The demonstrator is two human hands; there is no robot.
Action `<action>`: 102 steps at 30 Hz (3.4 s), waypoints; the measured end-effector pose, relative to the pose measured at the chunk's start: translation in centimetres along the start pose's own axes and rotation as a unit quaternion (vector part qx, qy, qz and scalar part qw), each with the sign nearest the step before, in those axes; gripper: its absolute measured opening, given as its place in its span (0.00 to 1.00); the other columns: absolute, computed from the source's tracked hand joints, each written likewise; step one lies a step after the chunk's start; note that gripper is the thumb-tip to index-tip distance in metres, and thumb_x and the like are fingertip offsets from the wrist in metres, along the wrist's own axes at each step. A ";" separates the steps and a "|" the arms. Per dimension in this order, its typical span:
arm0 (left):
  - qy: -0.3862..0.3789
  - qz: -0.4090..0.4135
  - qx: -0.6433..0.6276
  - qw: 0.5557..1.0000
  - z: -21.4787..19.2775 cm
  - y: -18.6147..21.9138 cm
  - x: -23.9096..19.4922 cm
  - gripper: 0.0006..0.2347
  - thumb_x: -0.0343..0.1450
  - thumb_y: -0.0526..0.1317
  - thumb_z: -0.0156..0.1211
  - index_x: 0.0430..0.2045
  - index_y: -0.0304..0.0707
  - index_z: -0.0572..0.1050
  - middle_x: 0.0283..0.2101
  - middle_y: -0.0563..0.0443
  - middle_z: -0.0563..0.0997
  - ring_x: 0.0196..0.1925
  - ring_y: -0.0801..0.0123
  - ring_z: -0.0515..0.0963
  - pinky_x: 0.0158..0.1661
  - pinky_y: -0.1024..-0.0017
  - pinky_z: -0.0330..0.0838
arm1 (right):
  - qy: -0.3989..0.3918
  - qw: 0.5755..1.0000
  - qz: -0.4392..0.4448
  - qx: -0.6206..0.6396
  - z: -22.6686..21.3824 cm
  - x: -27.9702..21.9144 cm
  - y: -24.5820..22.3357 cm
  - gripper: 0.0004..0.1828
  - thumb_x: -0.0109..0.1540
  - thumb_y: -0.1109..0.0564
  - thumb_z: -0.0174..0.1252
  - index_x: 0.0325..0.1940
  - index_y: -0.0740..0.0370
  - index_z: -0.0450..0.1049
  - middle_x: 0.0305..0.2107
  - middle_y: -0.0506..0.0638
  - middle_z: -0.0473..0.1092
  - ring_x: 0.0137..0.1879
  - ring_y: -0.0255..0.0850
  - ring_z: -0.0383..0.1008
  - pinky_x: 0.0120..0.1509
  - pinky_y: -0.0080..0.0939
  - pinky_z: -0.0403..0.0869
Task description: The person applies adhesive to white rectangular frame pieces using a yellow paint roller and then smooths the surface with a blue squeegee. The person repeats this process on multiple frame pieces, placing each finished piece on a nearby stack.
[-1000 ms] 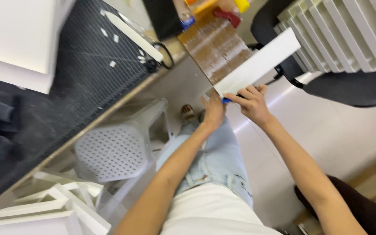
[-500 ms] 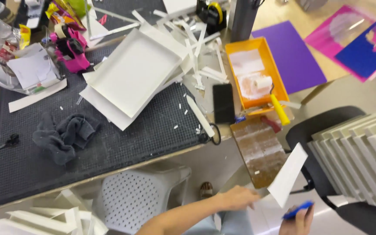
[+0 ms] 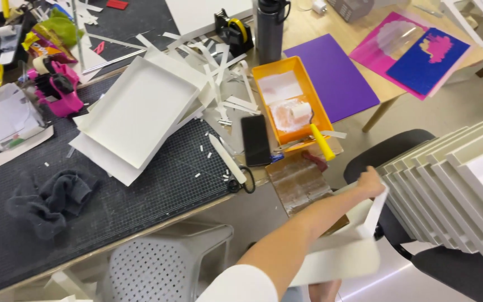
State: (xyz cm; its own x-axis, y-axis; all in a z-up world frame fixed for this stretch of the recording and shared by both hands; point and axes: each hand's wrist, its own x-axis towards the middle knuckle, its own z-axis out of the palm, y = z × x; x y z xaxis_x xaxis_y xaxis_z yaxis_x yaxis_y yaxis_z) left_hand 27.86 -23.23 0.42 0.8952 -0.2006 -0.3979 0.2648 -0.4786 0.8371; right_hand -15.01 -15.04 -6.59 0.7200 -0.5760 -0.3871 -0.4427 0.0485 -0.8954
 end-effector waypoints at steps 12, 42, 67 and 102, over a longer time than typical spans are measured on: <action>-0.076 0.231 0.080 0.967 -12.9 3.1 -14.8 0.21 0.71 0.53 0.57 0.48 0.34 0.72 0.47 0.34 0.78 0.52 0.45 0.81 0.53 0.51 0.77 | 0.020 0.935 0.114 0.336 10.2 7.6 -16.3 0.15 0.64 0.59 0.62 0.53 0.44 0.73 0.37 0.41 0.71 0.41 0.37 0.71 0.58 0.59 0.69; -0.188 0.189 0.401 0.876 -17.6 -2.7 -19.5 0.17 0.68 0.50 0.60 0.15 0.35 0.78 0.17 0.39 0.76 0.26 0.44 0.82 0.30 0.58 0.76 | 0.009 0.901 0.162 0.402 9.8 6.5 -19.8 0.12 0.60 0.56 0.69 0.35 0.57 0.69 0.14 0.44 0.60 0.20 0.33 0.62 0.29 0.34 0.70; -0.184 0.610 0.625 0.451 -10.5 -2.7 -21.3 0.26 0.78 0.57 0.40 0.67 0.40 0.65 0.75 0.31 0.40 0.78 0.46 0.36 0.74 0.53 0.34 | -0.072 0.914 0.219 0.333 10.9 1.6 -15.5 0.41 0.51 0.60 0.61 0.67 0.46 0.56 0.44 0.42 0.71 0.41 0.27 0.64 0.31 0.31 0.62; -0.118 0.445 0.525 0.715 -18.3 -6.7 -22.1 0.24 0.80 0.47 0.27 0.74 0.48 0.49 0.78 0.56 0.47 0.79 0.67 0.43 0.71 0.55 0.25 | 0.231 0.861 -0.406 -0.199 11.3 11.4 -10.1 0.16 0.67 0.45 0.53 0.55 0.53 0.70 0.38 0.50 0.62 0.41 0.49 0.60 0.53 0.54 0.52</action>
State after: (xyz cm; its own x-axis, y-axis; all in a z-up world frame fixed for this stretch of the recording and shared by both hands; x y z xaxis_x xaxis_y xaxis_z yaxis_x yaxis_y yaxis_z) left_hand 12.86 0.01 10.44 0.4224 -0.9056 -0.0390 -0.8997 -0.4241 0.1031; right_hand 3.66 -12.88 -4.44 0.6293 -0.5562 0.5428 -0.1085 -0.7544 -0.6473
